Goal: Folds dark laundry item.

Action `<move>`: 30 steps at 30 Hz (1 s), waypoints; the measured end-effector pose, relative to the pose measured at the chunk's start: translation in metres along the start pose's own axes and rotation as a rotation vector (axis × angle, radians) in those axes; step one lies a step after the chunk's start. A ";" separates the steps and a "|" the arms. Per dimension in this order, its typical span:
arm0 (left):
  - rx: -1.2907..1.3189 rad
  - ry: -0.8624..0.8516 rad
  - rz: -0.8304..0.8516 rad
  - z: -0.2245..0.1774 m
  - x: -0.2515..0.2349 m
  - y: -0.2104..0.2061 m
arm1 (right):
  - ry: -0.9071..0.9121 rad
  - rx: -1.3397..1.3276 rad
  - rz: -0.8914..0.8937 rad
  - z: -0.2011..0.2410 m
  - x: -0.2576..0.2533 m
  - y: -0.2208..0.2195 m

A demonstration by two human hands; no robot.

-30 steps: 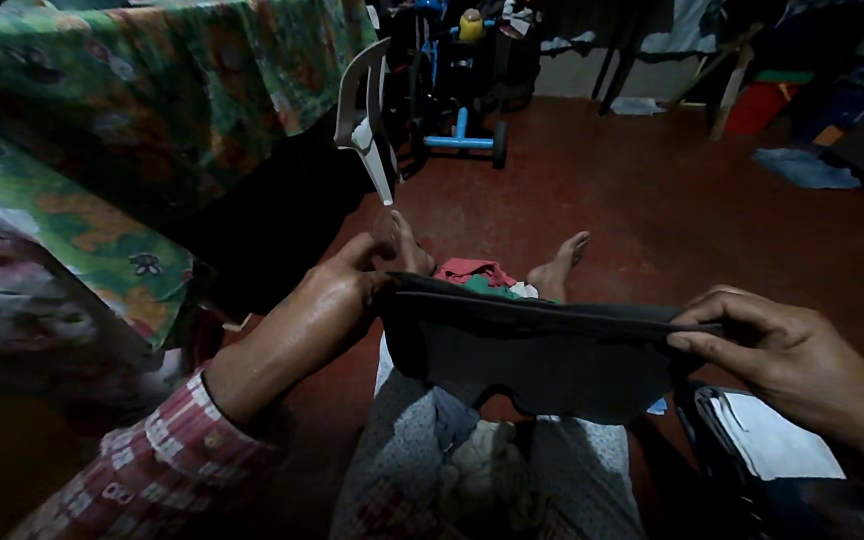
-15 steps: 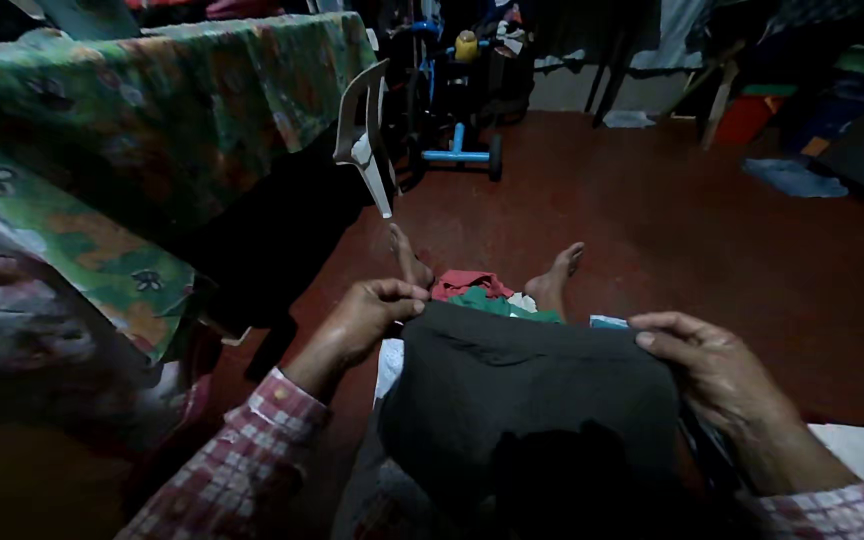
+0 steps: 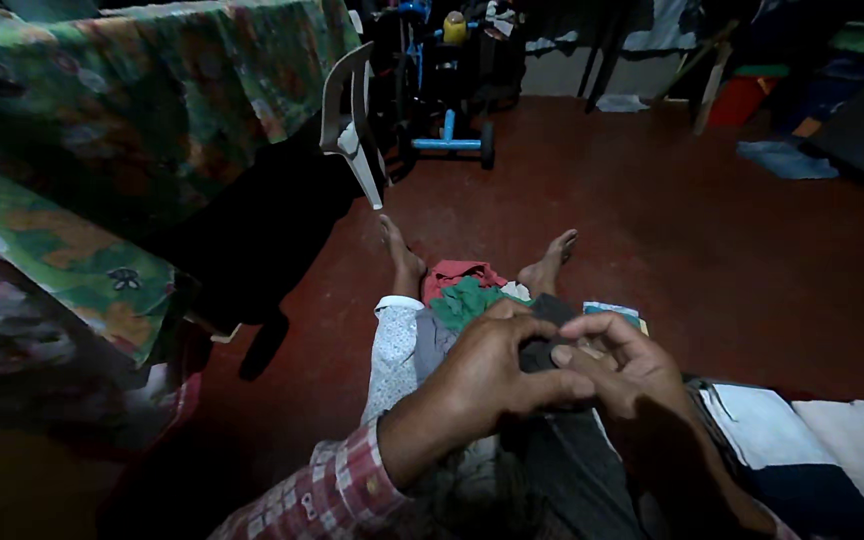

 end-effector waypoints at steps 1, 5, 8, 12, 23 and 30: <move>-0.081 -0.019 -0.018 -0.005 0.000 0.000 | 0.029 0.015 0.013 0.003 0.001 -0.003; -0.269 -0.114 -0.115 -0.002 0.002 0.007 | 0.254 0.169 0.094 0.014 0.007 0.004; -0.295 -0.189 -0.122 -0.002 0.008 0.014 | 0.403 0.498 0.031 0.015 0.008 0.027; -0.287 -0.267 -0.061 -0.007 0.018 0.023 | 0.279 0.493 0.233 -0.006 0.003 0.052; -0.162 -0.271 -0.077 0.024 0.025 0.054 | 0.268 0.714 0.511 -0.006 -0.003 0.054; -0.109 -0.275 -0.124 0.048 -0.004 0.045 | 0.173 0.671 0.329 0.007 -0.017 0.075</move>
Point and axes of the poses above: each hand's wrist, its own x-axis away from the middle knuckle, its own y-axis out of the back of the hand, z = x × y, the point moved 5 cm from there along -x, towards the middle knuckle, and after that the axes turned 14 degrees about z, right-handed, at the moved point
